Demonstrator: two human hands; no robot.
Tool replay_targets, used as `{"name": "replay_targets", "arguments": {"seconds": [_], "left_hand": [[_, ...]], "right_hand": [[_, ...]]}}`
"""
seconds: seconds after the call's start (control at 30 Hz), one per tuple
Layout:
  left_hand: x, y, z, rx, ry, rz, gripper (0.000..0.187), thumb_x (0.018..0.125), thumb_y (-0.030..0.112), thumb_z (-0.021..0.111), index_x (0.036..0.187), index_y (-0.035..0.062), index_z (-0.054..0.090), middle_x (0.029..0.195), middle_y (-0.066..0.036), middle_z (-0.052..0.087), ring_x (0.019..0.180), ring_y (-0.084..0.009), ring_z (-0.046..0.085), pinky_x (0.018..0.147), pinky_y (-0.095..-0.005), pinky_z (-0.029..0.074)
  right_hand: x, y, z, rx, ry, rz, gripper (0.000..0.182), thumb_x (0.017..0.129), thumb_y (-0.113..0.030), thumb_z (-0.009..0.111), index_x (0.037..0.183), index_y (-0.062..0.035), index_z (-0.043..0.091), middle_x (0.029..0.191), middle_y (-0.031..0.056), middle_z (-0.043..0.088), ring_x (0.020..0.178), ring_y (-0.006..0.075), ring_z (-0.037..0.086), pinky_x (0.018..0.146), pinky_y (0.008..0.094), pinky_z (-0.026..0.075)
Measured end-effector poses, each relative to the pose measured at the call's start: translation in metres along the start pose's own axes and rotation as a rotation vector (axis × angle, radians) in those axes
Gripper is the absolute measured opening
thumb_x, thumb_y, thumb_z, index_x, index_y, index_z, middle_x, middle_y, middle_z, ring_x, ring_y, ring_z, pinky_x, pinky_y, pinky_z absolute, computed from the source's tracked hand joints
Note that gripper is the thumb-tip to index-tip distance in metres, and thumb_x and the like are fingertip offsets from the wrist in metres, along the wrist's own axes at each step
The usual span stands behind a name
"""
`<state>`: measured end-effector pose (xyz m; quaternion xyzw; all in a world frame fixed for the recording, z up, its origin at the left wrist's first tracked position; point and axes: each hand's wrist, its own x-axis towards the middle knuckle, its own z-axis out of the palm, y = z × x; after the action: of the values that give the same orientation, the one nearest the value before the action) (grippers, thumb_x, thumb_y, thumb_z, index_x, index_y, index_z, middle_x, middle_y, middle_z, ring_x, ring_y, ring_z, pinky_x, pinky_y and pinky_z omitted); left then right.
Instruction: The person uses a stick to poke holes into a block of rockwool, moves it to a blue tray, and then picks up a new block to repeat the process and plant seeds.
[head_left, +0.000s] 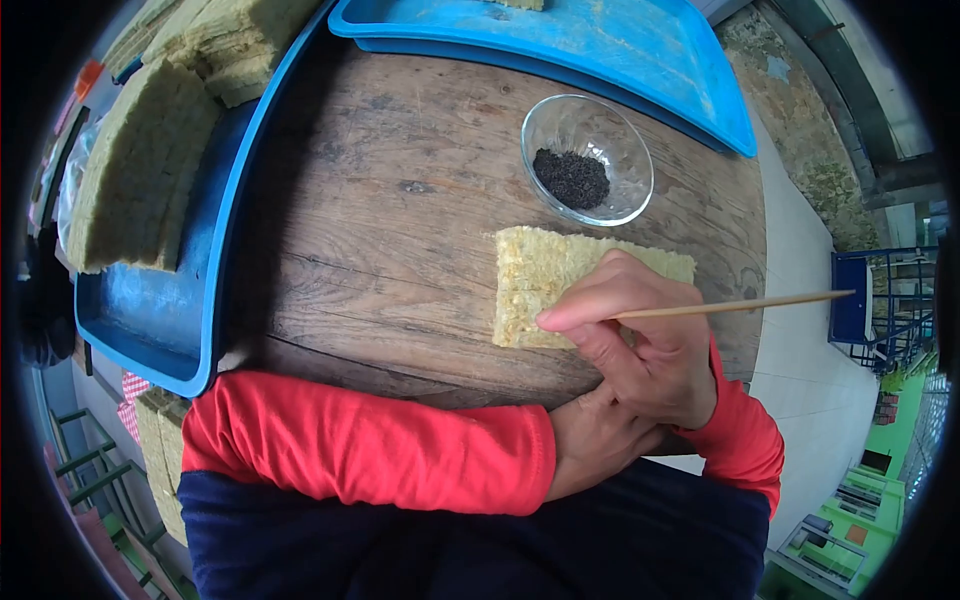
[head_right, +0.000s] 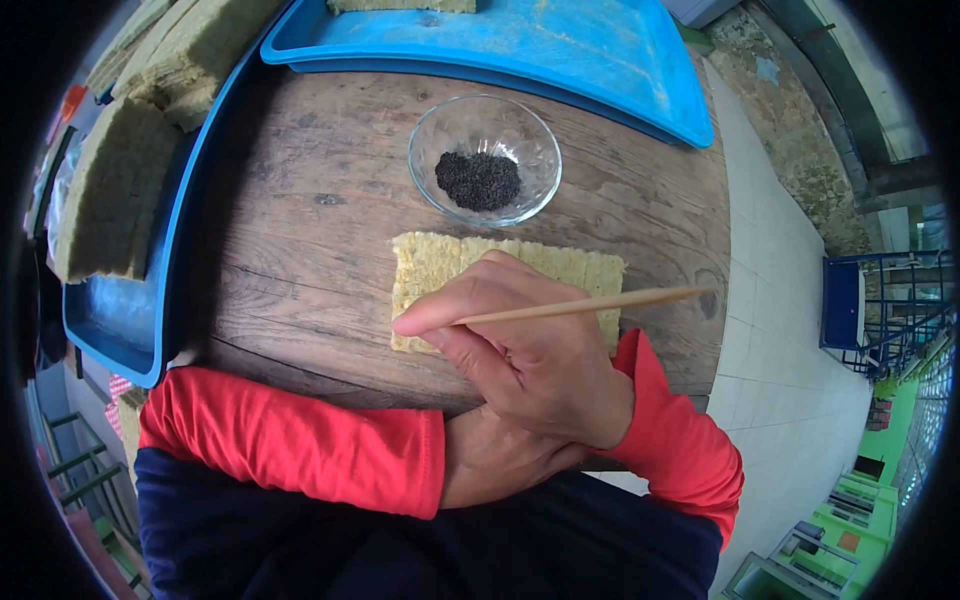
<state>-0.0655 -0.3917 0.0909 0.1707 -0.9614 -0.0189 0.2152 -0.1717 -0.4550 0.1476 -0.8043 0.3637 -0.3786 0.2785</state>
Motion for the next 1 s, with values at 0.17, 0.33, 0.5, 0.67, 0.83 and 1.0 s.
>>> {"name": "replay_targets", "arguments": {"seconds": [0.17, 0.33, 0.5, 0.67, 0.83, 1.0], "left_hand": [[0.005, -0.007, -0.005, -0.081, -0.110, 0.113, 0.051, 0.084, 0.031, 0.046, 0.130, 0.0100, 0.045, 0.135, -0.015, 0.043, 0.127, -0.0302, 0.039, 0.105, -0.0625, 0.021], [0.007, -0.008, -0.011, -0.078, -0.198, 0.156, 0.069, 0.076, 0.042, 0.059, 0.134, 0.0113, 0.040, 0.140, -0.014, 0.036, 0.131, -0.0292, 0.033, 0.106, -0.0621, 0.019], [0.007, -0.008, -0.013, -0.092, -0.236, 0.128, 0.080, 0.068, 0.046, 0.067, 0.135, 0.0148, 0.038, 0.142, -0.012, 0.035, 0.132, -0.0277, 0.031, 0.105, -0.0639, 0.017], [0.008, -0.008, -0.012, -0.123, -0.235, 0.145, 0.081, 0.067, 0.045, 0.069, 0.136, 0.0154, 0.038, 0.142, -0.012, 0.034, 0.133, -0.0263, 0.031, 0.103, -0.0663, 0.017], [0.009, -0.009, -0.010, -0.110, -0.224, 0.140, 0.080, 0.068, 0.044, 0.069, 0.136, 0.0158, 0.038, 0.143, -0.011, 0.034, 0.133, -0.0263, 0.030, 0.103, -0.0669, 0.017], [0.004, -0.001, -0.009, -0.047, -0.187, 0.108, 0.079, 0.069, 0.044, 0.068, 0.137, 0.0163, 0.037, 0.144, -0.011, 0.033, 0.134, -0.0255, 0.029, 0.104, -0.0663, 0.015]], "right_hand": [[-0.012, -0.005, -0.041, 0.278, 0.360, 0.194, 0.010, 0.087, -0.005, 0.060, 0.096, -0.0042, 0.065, 0.086, 0.0042, 0.064, 0.075, 0.0109, 0.058, 0.059, 0.0239, 0.045], [-0.031, 0.003, -0.079, 0.120, 0.499, 0.412, 0.022, 0.095, -0.020, 0.051, 0.097, -0.0009, 0.062, 0.090, 0.0047, 0.063, 0.082, 0.0085, 0.058, 0.056, 0.0195, 0.045], [-0.038, 0.012, -0.080, -0.007, 0.422, 0.427, 0.026, 0.097, -0.022, 0.046, 0.097, -0.0019, 0.062, 0.088, 0.0038, 0.063, 0.080, 0.0098, 0.058, 0.058, 0.0226, 0.047], [-0.038, 0.035, -0.068, -0.036, 0.259, 0.522, 0.026, 0.096, -0.018, 0.044, 0.094, 0.0009, 0.061, 0.085, 0.0070, 0.064, 0.079, 0.0133, 0.060, 0.063, 0.0271, 0.048], [-0.036, 0.036, -0.060, 0.008, 0.225, 0.405, 0.024, 0.095, -0.016, 0.045, 0.093, 0.0024, 0.060, 0.082, 0.0107, 0.064, 0.075, 0.0180, 0.061, 0.070, 0.0304, 0.047], [-0.039, 0.031, -0.046, 0.089, 0.125, 0.353, 0.025, 0.096, -0.016, 0.043, 0.094, 0.0025, 0.060, 0.082, 0.0084, 0.063, 0.077, 0.0144, 0.060, 0.070, 0.0281, 0.047]]}}
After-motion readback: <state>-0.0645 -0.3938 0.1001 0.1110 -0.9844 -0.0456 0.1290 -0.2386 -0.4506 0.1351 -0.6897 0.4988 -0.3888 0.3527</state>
